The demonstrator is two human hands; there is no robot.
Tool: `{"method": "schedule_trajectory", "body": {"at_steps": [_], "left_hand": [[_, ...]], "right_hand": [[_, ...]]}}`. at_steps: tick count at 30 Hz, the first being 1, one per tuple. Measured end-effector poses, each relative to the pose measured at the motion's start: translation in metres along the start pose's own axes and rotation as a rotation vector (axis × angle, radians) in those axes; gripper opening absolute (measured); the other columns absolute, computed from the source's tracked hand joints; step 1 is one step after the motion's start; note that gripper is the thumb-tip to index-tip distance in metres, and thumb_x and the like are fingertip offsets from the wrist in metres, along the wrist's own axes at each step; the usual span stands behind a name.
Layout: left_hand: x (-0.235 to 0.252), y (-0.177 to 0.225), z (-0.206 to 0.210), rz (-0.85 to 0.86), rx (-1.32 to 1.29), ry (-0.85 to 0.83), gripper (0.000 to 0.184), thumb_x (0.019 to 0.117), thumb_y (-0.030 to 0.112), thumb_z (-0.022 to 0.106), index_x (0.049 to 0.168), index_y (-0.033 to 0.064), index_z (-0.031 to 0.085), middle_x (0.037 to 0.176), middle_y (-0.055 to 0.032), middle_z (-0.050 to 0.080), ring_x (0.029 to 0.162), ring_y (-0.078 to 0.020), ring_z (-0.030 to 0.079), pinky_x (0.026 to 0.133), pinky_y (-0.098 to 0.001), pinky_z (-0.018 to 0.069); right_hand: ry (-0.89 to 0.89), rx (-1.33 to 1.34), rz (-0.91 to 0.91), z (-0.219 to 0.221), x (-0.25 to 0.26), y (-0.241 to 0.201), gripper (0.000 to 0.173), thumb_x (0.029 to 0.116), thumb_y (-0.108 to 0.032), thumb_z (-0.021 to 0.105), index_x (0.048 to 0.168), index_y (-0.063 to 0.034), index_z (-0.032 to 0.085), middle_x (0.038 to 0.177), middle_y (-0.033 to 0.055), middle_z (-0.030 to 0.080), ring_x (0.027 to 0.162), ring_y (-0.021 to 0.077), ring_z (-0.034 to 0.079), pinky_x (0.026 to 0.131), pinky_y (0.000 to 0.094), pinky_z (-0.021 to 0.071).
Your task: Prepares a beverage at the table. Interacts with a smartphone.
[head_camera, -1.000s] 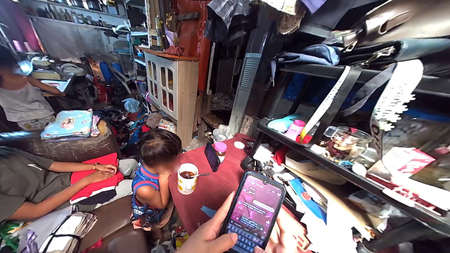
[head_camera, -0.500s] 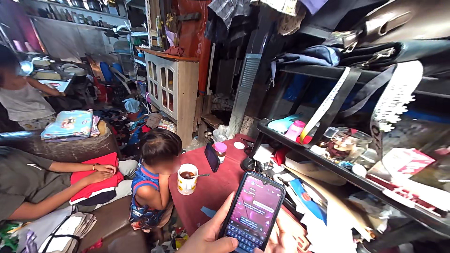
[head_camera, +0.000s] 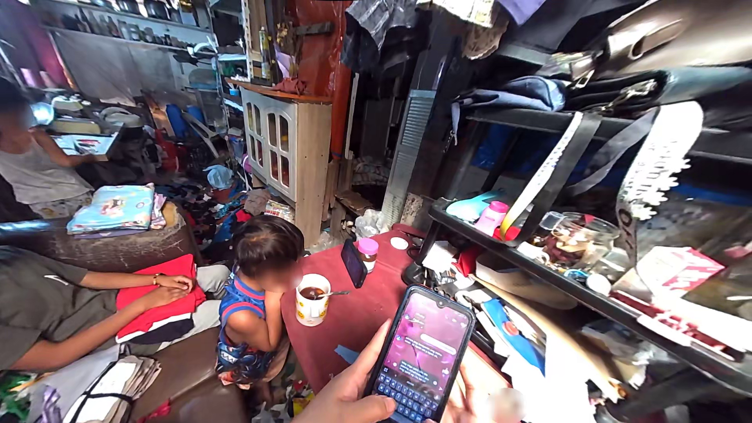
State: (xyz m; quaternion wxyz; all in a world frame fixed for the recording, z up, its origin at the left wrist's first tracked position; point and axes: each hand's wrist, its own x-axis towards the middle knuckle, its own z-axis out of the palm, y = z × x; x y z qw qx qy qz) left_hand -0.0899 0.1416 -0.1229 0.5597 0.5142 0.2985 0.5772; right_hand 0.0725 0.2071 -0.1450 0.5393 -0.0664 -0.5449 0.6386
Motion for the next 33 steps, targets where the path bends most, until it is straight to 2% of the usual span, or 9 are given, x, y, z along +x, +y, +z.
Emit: {"method": "schedule_trajectory", "body": {"at_steps": [5,9,12,15,18,20,26,29,33], "left_hand": [[0.000,0.001,0.002,-0.007,0.006,0.001,0.087,0.0954,-0.002,0.046,0.162,0.0107,-0.009,0.155,-0.0080,0.041,0.128,-0.0196,0.060,0.084,-0.0407,0.0633],[0.000,0.000,0.003,-0.010,0.005,-0.013,0.088,0.0956,-0.002,0.046,0.162,0.0111,-0.010,0.156,-0.0080,0.039,0.129,-0.0192,0.059,0.085,-0.0401,0.0630],[0.000,0.001,0.003,-0.012,0.013,-0.008,0.088,0.0954,-0.002,0.047,0.162,0.0109,-0.010,0.157,-0.0080,0.038,0.130,-0.0187,0.059,0.087,-0.0399,0.0626],[0.000,0.000,0.002,-0.010,0.014,-0.003,0.088,0.0955,-0.002,0.046,0.162,0.0111,-0.009,0.156,-0.0082,0.040,0.129,-0.0196,0.059,0.085,-0.0407,0.0634],[0.000,0.000,0.002,-0.012,0.012,0.007,0.088,0.0953,-0.002,0.046,0.162,0.0117,-0.009,0.156,-0.0076,0.040,0.129,-0.0197,0.059,0.083,-0.0406,0.0637],[0.000,0.000,0.001,-0.015,0.016,0.011,0.088,0.0951,-0.002,0.046,0.162,0.0113,-0.009,0.155,-0.0077,0.041,0.128,-0.0199,0.060,0.082,-0.0405,0.0639],[0.000,0.000,0.002,-0.013,0.011,0.015,0.089,0.0938,-0.003,0.046,0.162,0.0110,-0.009,0.155,-0.0080,0.041,0.127,-0.0201,0.061,0.081,-0.0399,0.0640],[0.000,0.000,0.001,-0.009,0.010,0.000,0.090,0.0941,-0.002,0.047,0.162,0.0115,-0.010,0.155,-0.0069,0.042,0.127,-0.0186,0.060,0.082,-0.0385,0.0635],[-0.001,0.001,0.003,-0.010,0.004,-0.009,0.089,0.0940,-0.004,0.047,0.162,0.0111,-0.010,0.155,-0.0073,0.041,0.128,-0.0185,0.060,0.084,-0.0386,0.0630]], "right_hand": [[0.055,-0.061,-0.026,0.004,0.000,-0.001,0.079,0.0796,0.014,0.049,0.145,0.0066,0.006,0.143,-0.0010,0.054,0.123,0.0038,0.062,0.105,0.0293,0.0531],[0.136,-0.133,-0.007,0.011,0.000,-0.004,0.076,0.0806,0.018,0.044,0.145,0.0117,0.004,0.140,0.0035,0.054,0.117,0.0020,0.064,0.101,0.0264,0.0556],[0.152,-0.140,-0.004,0.012,0.001,-0.004,0.075,0.0808,0.019,0.044,0.144,0.0114,0.005,0.138,0.0034,0.056,0.115,0.0014,0.065,0.099,0.0257,0.0561],[0.095,-0.091,-0.018,0.008,0.000,-0.003,0.079,0.0774,0.017,0.045,0.145,0.0094,0.004,0.143,0.0023,0.052,0.121,0.0022,0.062,0.103,0.0273,0.0540],[0.011,-0.075,-0.016,0.004,0.000,-0.002,0.091,0.0727,0.015,0.053,0.146,0.0110,-0.001,0.148,0.0048,0.046,0.128,0.0037,0.057,0.107,0.0289,0.0509],[-0.001,-0.098,-0.009,0.004,0.000,-0.003,0.095,0.0721,0.015,0.057,0.146,0.0130,-0.003,0.147,0.0061,0.046,0.128,0.0038,0.057,0.107,0.0289,0.0515],[0.001,-0.136,-0.006,0.006,0.001,-0.003,0.100,0.0707,0.019,0.057,0.146,0.0149,-0.008,0.148,0.0099,0.045,0.128,0.0041,0.058,0.106,0.0279,0.0519],[0.010,-0.128,-0.011,0.006,0.001,-0.003,0.096,0.0729,0.017,0.057,0.146,0.0142,-0.006,0.147,0.0081,0.045,0.127,0.0036,0.058,0.106,0.0279,0.0519],[0.060,-0.135,-0.021,0.007,0.000,-0.003,0.080,0.0813,0.015,0.050,0.145,0.0113,0.000,0.144,0.0027,0.051,0.122,0.0013,0.061,0.104,0.0269,0.0538]]}}
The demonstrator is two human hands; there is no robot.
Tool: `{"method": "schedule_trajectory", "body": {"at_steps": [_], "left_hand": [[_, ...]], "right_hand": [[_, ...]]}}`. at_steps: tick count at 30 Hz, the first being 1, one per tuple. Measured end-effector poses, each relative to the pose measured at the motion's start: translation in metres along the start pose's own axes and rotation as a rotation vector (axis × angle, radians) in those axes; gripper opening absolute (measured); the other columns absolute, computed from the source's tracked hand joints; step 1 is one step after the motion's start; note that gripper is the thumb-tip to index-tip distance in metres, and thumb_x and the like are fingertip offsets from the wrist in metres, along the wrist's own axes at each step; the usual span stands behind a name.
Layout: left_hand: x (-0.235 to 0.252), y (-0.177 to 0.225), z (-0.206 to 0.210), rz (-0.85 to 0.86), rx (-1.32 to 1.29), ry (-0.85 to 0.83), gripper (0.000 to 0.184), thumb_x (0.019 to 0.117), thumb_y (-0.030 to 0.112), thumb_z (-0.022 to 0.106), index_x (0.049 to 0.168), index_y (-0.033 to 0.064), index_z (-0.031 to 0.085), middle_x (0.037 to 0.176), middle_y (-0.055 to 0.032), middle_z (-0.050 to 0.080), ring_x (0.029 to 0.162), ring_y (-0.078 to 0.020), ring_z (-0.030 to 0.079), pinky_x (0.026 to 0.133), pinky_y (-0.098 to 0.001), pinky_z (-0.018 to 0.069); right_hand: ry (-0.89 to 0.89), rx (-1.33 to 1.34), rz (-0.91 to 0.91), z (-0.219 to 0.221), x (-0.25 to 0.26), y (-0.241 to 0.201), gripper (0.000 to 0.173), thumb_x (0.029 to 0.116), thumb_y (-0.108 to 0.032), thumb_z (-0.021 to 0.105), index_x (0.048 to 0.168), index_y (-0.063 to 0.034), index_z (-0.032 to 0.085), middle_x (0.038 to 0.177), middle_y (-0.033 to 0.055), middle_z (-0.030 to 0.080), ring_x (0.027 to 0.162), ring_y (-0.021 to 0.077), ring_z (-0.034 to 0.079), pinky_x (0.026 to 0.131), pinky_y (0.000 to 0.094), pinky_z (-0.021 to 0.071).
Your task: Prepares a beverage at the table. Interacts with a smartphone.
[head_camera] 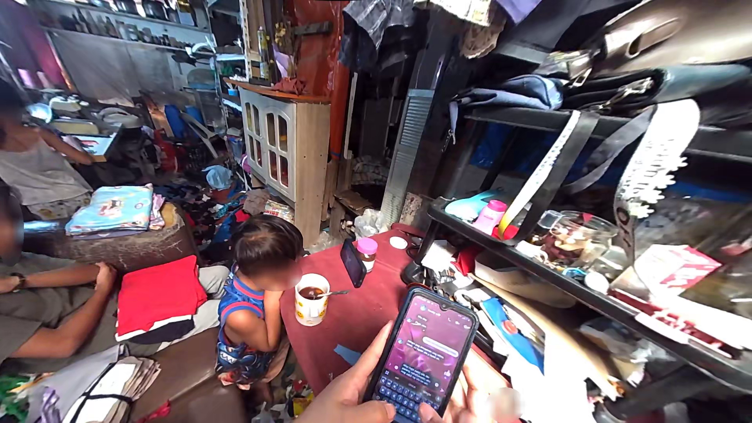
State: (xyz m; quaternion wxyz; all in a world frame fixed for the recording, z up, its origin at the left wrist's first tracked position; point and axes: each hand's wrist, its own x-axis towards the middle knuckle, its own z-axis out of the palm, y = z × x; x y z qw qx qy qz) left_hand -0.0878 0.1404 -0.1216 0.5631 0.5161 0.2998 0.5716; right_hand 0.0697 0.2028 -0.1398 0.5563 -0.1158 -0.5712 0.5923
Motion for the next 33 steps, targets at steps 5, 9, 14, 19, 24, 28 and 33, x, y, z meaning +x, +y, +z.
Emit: {"method": "schedule_trajectory", "body": {"at_steps": [5,9,14,19,24,28,33], "left_hand": [[-0.0005,0.0023,0.0016,-0.012,0.017,0.006,0.090,0.0943,-0.005,0.048,0.162,0.0118,-0.009,0.157,-0.0081,0.039,0.129,-0.0191,0.059,0.087,-0.0398,0.0628],[-0.0003,0.0027,0.0031,-0.001,0.044,0.036,0.087,0.0987,-0.002,0.050,0.163,0.0103,-0.007,0.156,-0.0084,0.041,0.127,-0.0188,0.061,0.085,-0.0391,0.0635],[-0.0001,0.0036,0.0049,-0.006,0.078,0.077,0.080,0.1014,0.000,0.048,0.163,0.0095,-0.003,0.155,-0.0087,0.042,0.126,-0.0175,0.061,0.085,-0.0383,0.0636],[-0.0003,0.0023,0.0026,0.011,0.047,0.044,0.085,0.0992,-0.001,0.050,0.162,0.0099,-0.006,0.155,-0.0079,0.043,0.126,-0.0183,0.061,0.084,-0.0385,0.0636],[-0.0002,0.0006,0.0015,0.016,0.022,0.015,0.088,0.0965,-0.003,0.049,0.162,0.0098,-0.007,0.156,-0.0075,0.041,0.129,-0.0190,0.060,0.085,-0.0394,0.0632],[-0.0001,0.0004,0.0010,0.017,0.011,0.008,0.090,0.0947,-0.003,0.049,0.162,0.0103,-0.008,0.156,-0.0076,0.041,0.129,-0.0196,0.060,0.084,-0.0387,0.0632],[-0.0015,0.0013,0.0005,0.005,0.030,0.025,0.090,0.0941,-0.002,0.050,0.162,0.0099,-0.009,0.154,-0.0074,0.043,0.126,-0.0189,0.061,0.082,-0.0381,0.0635]], "right_hand": [[0.019,0.017,-0.003,0.0000,0.0000,0.0007,0.077,0.0820,0.016,0.048,0.144,0.0086,0.004,0.142,0.0007,0.053,0.120,0.0025,0.063,0.103,0.0278,0.0547],[-0.024,0.056,-0.007,-0.0026,-0.0002,0.0009,0.080,0.0794,0.013,0.050,0.145,0.0066,0.004,0.144,-0.0007,0.052,0.124,0.0023,0.060,0.106,0.0286,0.0521],[-0.038,0.065,-0.025,-0.0034,0.0000,0.0022,0.080,0.0770,0.015,0.048,0.145,0.0030,0.008,0.144,-0.0029,0.052,0.125,0.0032,0.059,0.107,0.0293,0.0518],[-0.009,0.038,-0.018,0.0002,0.0004,0.0009,0.076,0.0812,0.015,0.046,0.145,0.0051,0.006,0.143,-0.0007,0.053,0.123,0.0033,0.061,0.105,0.0293,0.0535],[0.012,0.032,-0.014,-0.0002,0.0004,0.0013,0.074,0.0819,0.017,0.047,0.144,0.0024,0.009,0.140,-0.0035,0.056,0.119,0.0031,0.064,0.102,0.0286,0.0554],[-0.051,0.119,-0.007,-0.0072,0.0002,0.0034,0.078,0.0766,0.014,0.045,0.146,-0.0007,0.012,0.141,-0.0052,0.057,0.124,0.0051,0.061,0.107,0.0312,0.0519],[-0.027,0.101,0.026,-0.0053,-0.0005,-0.0002,0.073,0.0818,0.015,0.040,0.147,0.0033,0.010,0.143,-0.0033,0.056,0.122,0.0030,0.062,0.105,0.0290,0.0524]]}}
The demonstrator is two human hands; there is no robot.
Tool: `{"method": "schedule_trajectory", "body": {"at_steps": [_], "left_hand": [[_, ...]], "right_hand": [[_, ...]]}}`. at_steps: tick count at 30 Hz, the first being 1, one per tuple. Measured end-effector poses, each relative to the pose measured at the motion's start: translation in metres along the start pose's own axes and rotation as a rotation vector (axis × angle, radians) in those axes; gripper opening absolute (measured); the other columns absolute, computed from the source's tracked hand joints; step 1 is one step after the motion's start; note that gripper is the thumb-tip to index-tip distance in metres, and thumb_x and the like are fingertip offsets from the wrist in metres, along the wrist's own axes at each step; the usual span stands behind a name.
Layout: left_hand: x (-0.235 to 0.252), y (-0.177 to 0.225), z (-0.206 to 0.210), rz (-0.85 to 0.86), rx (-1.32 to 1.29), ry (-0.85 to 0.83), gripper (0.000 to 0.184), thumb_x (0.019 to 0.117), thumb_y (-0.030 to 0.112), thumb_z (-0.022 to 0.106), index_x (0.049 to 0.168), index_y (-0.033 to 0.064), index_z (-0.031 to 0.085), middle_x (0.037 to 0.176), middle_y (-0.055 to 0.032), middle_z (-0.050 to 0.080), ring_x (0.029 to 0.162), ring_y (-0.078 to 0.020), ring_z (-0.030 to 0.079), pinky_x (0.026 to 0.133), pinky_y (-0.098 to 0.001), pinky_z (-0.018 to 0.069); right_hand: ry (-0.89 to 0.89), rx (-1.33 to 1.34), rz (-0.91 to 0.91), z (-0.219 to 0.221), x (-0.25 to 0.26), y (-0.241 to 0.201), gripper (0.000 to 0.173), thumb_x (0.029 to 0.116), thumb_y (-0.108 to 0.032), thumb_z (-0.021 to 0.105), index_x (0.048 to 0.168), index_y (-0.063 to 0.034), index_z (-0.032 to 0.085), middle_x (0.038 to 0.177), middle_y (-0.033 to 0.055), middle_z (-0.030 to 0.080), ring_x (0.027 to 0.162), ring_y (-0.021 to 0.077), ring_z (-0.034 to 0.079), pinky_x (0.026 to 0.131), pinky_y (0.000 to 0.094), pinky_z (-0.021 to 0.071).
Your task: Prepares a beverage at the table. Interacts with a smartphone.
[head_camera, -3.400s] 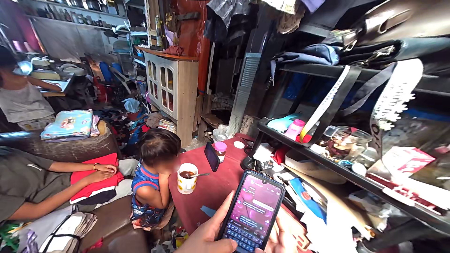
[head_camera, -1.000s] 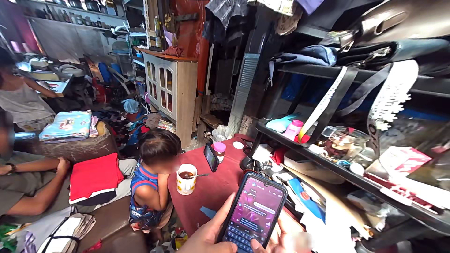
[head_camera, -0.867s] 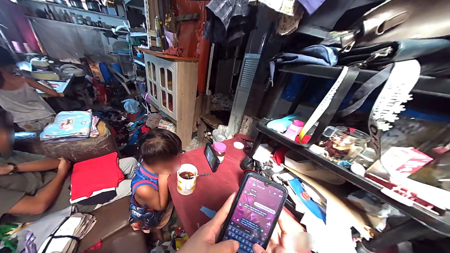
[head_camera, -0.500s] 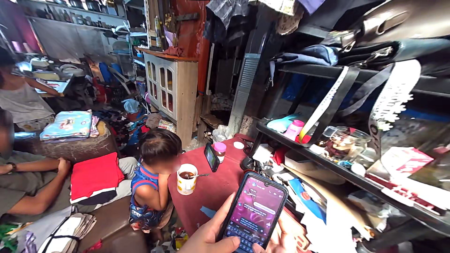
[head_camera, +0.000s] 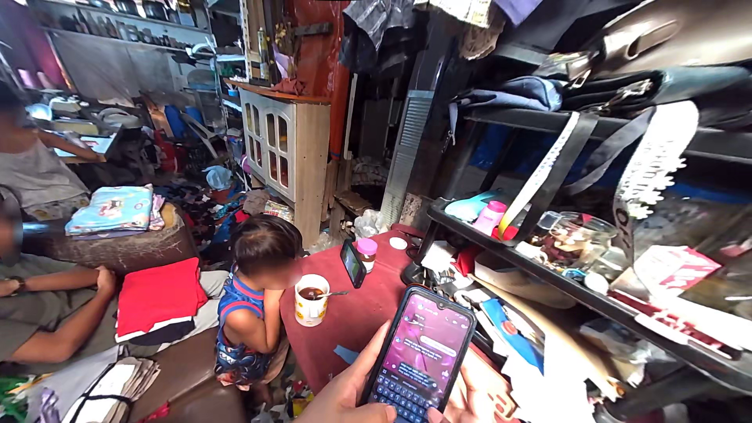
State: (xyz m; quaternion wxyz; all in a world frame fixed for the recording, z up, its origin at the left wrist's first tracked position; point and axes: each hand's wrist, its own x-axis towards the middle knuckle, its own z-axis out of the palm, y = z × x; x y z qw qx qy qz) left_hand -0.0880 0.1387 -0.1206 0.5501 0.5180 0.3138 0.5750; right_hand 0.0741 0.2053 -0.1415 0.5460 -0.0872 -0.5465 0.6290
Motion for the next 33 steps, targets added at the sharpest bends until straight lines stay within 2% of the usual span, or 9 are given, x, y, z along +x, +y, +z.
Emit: {"method": "schedule_trajectory", "body": {"at_steps": [6,10,15,17,23,26,29,31,33], "left_hand": [[0.001,-0.001,-0.002,0.009,0.000,-0.029,0.094,0.0929,-0.004,0.052,0.162,0.0104,-0.010,0.157,-0.0078,0.039,0.130,-0.0202,0.059,0.084,-0.0392,0.0633],[0.001,-0.001,-0.001,0.021,0.015,-0.030,0.095,0.0922,-0.007,0.053,0.162,0.0089,-0.010,0.158,-0.0091,0.037,0.131,-0.0205,0.058,0.085,-0.0396,0.0631],[0.001,-0.001,0.001,0.022,0.040,-0.009,0.097,0.0913,-0.007,0.055,0.161,0.0082,-0.010,0.157,-0.0090,0.039,0.128,-0.0190,0.060,0.083,-0.0382,0.0636],[0.001,-0.002,0.001,0.023,0.044,-0.001,0.100,0.0902,-0.007,0.058,0.162,0.0081,-0.010,0.157,-0.0089,0.039,0.128,-0.0189,0.060,0.084,-0.0383,0.0638],[0.002,-0.006,0.001,0.064,0.124,0.022,0.103,0.0905,-0.004,0.065,0.162,0.0053,-0.009,0.159,-0.0112,0.037,0.125,-0.0187,0.063,0.081,-0.0375,0.0651],[0.002,-0.003,0.004,0.037,0.165,0.050,0.102,0.0905,-0.005,0.063,0.162,0.0061,-0.008,0.158,-0.0114,0.038,0.122,-0.0182,0.064,0.078,-0.0363,0.0649],[0.002,-0.004,0.002,0.040,0.155,0.045,0.102,0.0900,-0.005,0.063,0.162,0.0060,-0.007,0.159,-0.0120,0.038,0.122,-0.0196,0.065,0.077,-0.0384,0.0657],[0.002,-0.003,0.001,0.030,0.093,0.011,0.099,0.0912,-0.006,0.059,0.162,0.0073,-0.009,0.159,-0.0117,0.037,0.125,-0.0210,0.063,0.080,-0.0397,0.0650],[0.001,-0.002,-0.001,0.023,0.026,-0.022,0.095,0.0925,-0.005,0.054,0.162,0.0095,-0.010,0.158,-0.0097,0.038,0.127,-0.0214,0.061,0.081,-0.0399,0.0642]], "right_hand": [[-0.002,-0.002,-0.024,0.001,0.001,0.003,0.071,0.0821,0.015,0.043,0.145,0.0002,0.013,0.142,-0.0054,0.058,0.121,0.0034,0.062,0.105,0.0293,0.0530],[0.044,-0.029,-0.027,0.004,0.001,0.003,0.069,0.0821,0.017,0.043,0.143,0.0024,0.013,0.139,-0.0050,0.058,0.119,0.0036,0.064,0.103,0.0295,0.0545],[-0.015,-0.041,-0.025,0.004,0.001,0.002,0.090,0.0737,0.016,0.056,0.145,0.0084,0.002,0.145,0.0018,0.050,0.126,0.0042,0.059,0.105,0.0295,0.0528],[-0.016,-0.060,-0.023,0.004,0.001,0.002,0.094,0.0716,0.018,0.058,0.146,0.0096,0.000,0.145,0.0034,0.050,0.125,0.0047,0.060,0.104,0.0296,0.0538],[-0.015,-0.066,-0.040,0.005,0.001,0.003,0.096,0.0693,0.019,0.057,0.146,0.0116,-0.001,0.145,0.0055,0.048,0.127,0.0047,0.058,0.106,0.0292,0.0520],[-0.032,-0.038,-0.050,0.000,0.000,0.005,0.089,0.0705,0.015,0.054,0.145,0.0083,0.006,0.146,0.0014,0.049,0.129,0.0030,0.056,0.109,0.0279,0.0489],[-0.048,0.011,-0.044,-0.005,0.001,0.008,0.084,0.0718,0.016,0.051,0.145,0.0137,0.010,0.143,0.0071,0.050,0.127,0.0055,0.058,0.107,0.0284,0.0499],[-0.058,0.026,-0.034,-0.006,0.001,0.007,0.085,0.0731,0.015,0.050,0.146,0.0114,0.007,0.144,0.0049,0.050,0.127,0.0055,0.058,0.108,0.0298,0.0498],[-0.071,0.045,-0.017,-0.006,0.000,0.005,0.085,0.0749,0.014,0.048,0.149,0.0049,0.006,0.146,-0.0006,0.052,0.128,0.0057,0.057,0.109,0.0316,0.0491]]}}
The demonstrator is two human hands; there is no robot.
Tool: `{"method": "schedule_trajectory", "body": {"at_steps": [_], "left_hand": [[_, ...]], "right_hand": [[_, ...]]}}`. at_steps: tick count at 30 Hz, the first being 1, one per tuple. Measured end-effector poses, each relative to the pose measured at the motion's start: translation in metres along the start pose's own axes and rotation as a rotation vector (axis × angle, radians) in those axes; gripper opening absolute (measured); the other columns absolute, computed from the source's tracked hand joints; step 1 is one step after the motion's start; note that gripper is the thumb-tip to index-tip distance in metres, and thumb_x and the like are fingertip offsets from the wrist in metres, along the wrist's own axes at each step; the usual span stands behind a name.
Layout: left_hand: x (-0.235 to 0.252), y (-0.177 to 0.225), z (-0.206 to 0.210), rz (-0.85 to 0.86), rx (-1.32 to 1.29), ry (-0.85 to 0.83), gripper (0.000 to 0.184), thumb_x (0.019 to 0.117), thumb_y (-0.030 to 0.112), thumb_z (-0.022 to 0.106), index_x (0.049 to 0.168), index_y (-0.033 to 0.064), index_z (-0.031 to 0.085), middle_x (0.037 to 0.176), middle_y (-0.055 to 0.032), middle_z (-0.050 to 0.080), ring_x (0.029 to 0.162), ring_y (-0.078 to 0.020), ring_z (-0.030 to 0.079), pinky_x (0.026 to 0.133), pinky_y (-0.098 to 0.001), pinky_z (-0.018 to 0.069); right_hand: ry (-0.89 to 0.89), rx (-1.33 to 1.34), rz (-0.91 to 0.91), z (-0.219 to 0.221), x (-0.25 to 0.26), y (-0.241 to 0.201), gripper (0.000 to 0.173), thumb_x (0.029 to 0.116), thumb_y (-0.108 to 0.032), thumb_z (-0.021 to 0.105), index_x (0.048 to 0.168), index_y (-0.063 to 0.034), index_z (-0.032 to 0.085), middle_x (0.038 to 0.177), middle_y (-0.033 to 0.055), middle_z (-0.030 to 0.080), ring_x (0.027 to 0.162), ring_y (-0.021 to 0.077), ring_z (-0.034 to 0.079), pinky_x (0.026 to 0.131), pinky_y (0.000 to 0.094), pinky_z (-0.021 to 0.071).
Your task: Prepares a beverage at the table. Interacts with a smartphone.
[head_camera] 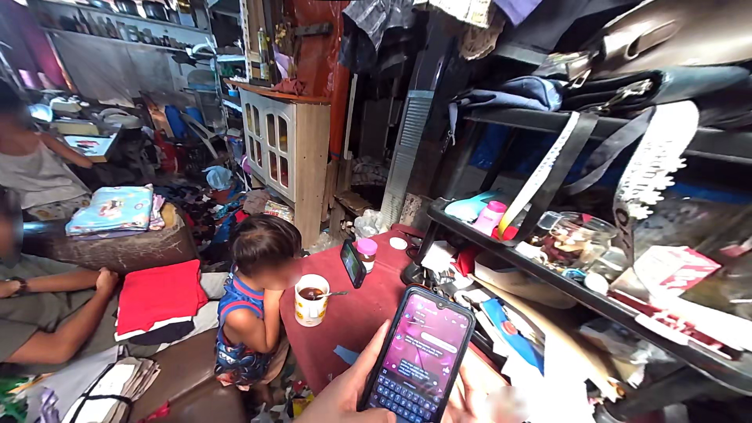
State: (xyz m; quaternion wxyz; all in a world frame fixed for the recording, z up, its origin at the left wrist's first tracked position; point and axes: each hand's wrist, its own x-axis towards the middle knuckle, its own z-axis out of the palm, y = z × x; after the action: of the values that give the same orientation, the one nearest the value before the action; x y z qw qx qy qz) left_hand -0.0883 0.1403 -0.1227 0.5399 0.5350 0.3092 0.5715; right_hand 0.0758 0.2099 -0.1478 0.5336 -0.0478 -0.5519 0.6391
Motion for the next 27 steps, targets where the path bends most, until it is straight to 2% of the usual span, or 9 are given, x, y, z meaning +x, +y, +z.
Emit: {"method": "schedule_trajectory", "body": {"at_steps": [5,8,13,15,20,22,27], "left_hand": [[-0.001,0.000,-0.004,-0.001,-0.062,-0.036,0.092,0.0919,-0.004,0.047,0.161,0.0108,-0.013,0.156,-0.0075,0.039,0.129,-0.0215,0.060,0.082,-0.0413,0.0639],[-0.001,0.002,-0.003,-0.019,-0.071,-0.029,0.090,0.0922,-0.004,0.044,0.161,0.0115,-0.012,0.155,-0.0074,0.041,0.127,-0.0208,0.061,0.080,-0.0410,0.0643],[0.000,0.001,-0.004,-0.029,-0.078,-0.032,0.084,0.0971,0.004,0.042,0.162,0.0136,-0.011,0.153,-0.0079,0.043,0.126,-0.0226,0.062,0.081,-0.0430,0.0640],[0.000,0.001,-0.004,-0.028,-0.071,-0.030,0.081,0.0997,0.007,0.041,0.162,0.0131,-0.012,0.153,-0.0076,0.043,0.125,-0.0216,0.062,0.081,-0.0418,0.0641],[0.001,0.002,-0.002,-0.047,-0.041,-0.009,0.076,0.1020,0.006,0.037,0.161,0.0126,-0.010,0.150,-0.0071,0.045,0.122,-0.0200,0.064,0.080,-0.0406,0.0646],[0.001,0.003,-0.002,-0.052,-0.049,-0.007,0.078,0.1019,0.006,0.039,0.161,0.0130,-0.011,0.150,-0.0067,0.045,0.122,-0.0199,0.064,0.080,-0.0405,0.0645],[0.000,0.000,-0.002,-0.037,-0.070,-0.023,0.084,0.0984,0.008,0.044,0.161,0.0127,-0.012,0.151,-0.0055,0.044,0.123,-0.0197,0.063,0.080,-0.0396,0.0638]], "right_hand": [[-0.014,0.005,0.021,0.003,0.001,-0.003,0.083,0.0792,0.012,0.044,0.151,0.0044,0.004,0.147,-0.0023,0.052,0.127,0.0065,0.059,0.108,0.0327,0.0506],[0.037,0.001,0.032,0.007,0.000,-0.007,0.073,0.0850,0.011,0.046,0.148,0.0031,0.009,0.144,-0.0053,0.056,0.124,0.0042,0.062,0.107,0.0304,0.0520],[0.073,-0.039,0.042,0.008,0.001,-0.008,0.071,0.0837,0.014,0.039,0.147,0.0070,0.008,0.142,-0.0019,0.057,0.120,0.0040,0.063,0.105,0.0294,0.0530],[0.050,-0.013,0.032,0.006,0.001,-0.005,0.072,0.0834,0.013,0.041,0.147,0.0042,0.008,0.143,-0.0028,0.056,0.123,0.0048,0.062,0.106,0.0304,0.0523],[0.027,0.001,0.009,0.007,0.000,-0.005,0.085,0.0744,0.016,0.050,0.147,0.0046,0.007,0.147,-0.0008,0.051,0.128,0.0064,0.059,0.108,0.0323,0.0517],[0.033,-0.031,0.001,0.008,0.001,-0.005,0.087,0.0747,0.017,0.051,0.148,0.0084,0.004,0.147,0.0017,0.050,0.126,0.0064,0.060,0.107,0.0320,0.0527],[0.082,-0.077,0.013,0.011,0.001,-0.008,0.083,0.0763,0.017,0.051,0.145,0.0101,0.005,0.143,0.0021,0.052,0.122,0.0048,0.063,0.103,0.0298,0.0547]]}}
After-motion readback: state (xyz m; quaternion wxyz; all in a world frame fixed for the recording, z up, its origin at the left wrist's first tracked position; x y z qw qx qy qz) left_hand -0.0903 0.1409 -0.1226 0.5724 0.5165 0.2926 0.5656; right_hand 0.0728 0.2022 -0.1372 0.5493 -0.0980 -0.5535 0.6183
